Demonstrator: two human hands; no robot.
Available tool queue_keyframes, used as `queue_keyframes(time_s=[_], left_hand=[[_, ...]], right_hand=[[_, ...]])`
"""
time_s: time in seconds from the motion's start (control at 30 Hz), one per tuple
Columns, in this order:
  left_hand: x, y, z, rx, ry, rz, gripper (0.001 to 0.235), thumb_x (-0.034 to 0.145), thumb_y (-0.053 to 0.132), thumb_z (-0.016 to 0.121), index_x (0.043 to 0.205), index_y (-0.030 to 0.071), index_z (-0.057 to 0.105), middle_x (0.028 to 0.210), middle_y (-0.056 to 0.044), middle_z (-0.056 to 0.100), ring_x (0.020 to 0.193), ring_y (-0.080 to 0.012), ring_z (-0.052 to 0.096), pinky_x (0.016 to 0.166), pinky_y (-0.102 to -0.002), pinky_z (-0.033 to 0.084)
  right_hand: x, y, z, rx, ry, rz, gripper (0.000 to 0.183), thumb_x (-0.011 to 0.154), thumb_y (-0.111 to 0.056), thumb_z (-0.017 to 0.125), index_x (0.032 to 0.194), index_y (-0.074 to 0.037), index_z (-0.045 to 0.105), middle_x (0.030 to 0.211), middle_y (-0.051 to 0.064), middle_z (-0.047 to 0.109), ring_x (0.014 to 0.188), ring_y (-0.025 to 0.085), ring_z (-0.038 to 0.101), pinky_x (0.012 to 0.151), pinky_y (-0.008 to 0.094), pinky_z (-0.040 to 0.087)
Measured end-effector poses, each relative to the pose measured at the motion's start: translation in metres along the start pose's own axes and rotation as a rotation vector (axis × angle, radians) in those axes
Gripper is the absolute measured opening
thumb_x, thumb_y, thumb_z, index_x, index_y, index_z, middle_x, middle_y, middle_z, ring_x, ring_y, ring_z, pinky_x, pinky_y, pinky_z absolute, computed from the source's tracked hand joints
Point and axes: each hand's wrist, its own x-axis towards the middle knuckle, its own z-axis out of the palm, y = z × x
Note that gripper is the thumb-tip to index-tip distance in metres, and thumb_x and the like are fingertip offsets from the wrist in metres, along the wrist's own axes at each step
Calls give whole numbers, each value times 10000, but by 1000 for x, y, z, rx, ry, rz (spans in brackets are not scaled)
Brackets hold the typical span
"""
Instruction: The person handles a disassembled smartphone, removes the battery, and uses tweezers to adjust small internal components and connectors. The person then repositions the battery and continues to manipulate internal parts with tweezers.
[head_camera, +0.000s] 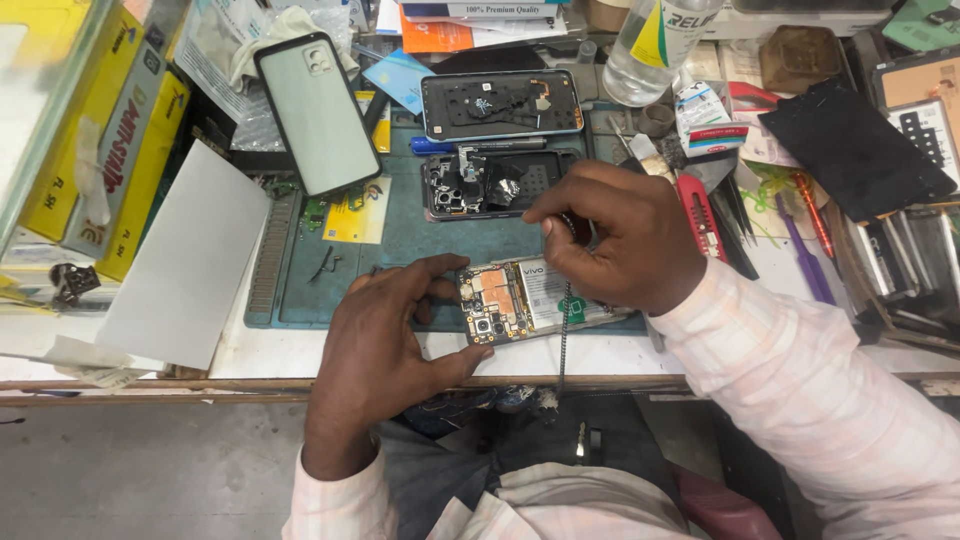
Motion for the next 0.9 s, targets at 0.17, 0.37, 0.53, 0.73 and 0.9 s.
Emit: queue_keyframes(time_s=[0.17, 0.37, 0.53, 0.73, 0.9], left_hand=[[0, 1, -1, -5, -2, -17, 780, 545, 313, 932, 1250, 101, 674, 918, -18, 775, 705, -204, 661, 791, -377, 496], [0, 1, -2, -12, -8, -34, 792, 528, 315, 938, 1245, 100, 680, 917, -29, 776, 681, -206, 671, 789, -377, 502], [1, 1, -3, -36, -20, -51, 761, 541, 281, 932, 1237, 93, 688, 905, -41, 788, 684, -210, 681, 745, -360, 532], [3, 3, -6, -102, -54, -96, 747, 544, 263, 924, 1225, 87, 674, 899, -48, 778, 685, -197, 688, 651, -337, 553], [0, 3, -5, -54, -5, -51, 738, 516, 242, 931, 1184, 71, 666, 839, -61, 727, 681, -219, 658, 641, -361, 534]], right_hand=[[1, 3, 1, 11, 14, 4, 121, 892, -46, 698, 1007, -62, 728, 827, 54, 654, 624, 132, 630, 538, 289, 468], [0, 4, -1, 5, 73, 2, 119, 895, -38, 698, 1010, -50, 729, 849, 56, 653, 613, 123, 585, 550, 285, 438], [0, 8, -11, 7, 104, -3, 122, 928, -26, 683, 1040, -37, 730, 870, 57, 653, 638, 111, 578, 575, 278, 439], [1, 9, -32, -25, 139, 34, 136, 982, -20, 698, 1104, -37, 756, 927, 68, 702, 670, 100, 592, 599, 267, 444], [-8, 8, -62, 15, 131, 122, 134, 1070, 11, 661, 1182, -7, 732, 1053, 90, 743, 897, 100, 732, 711, 237, 567]])
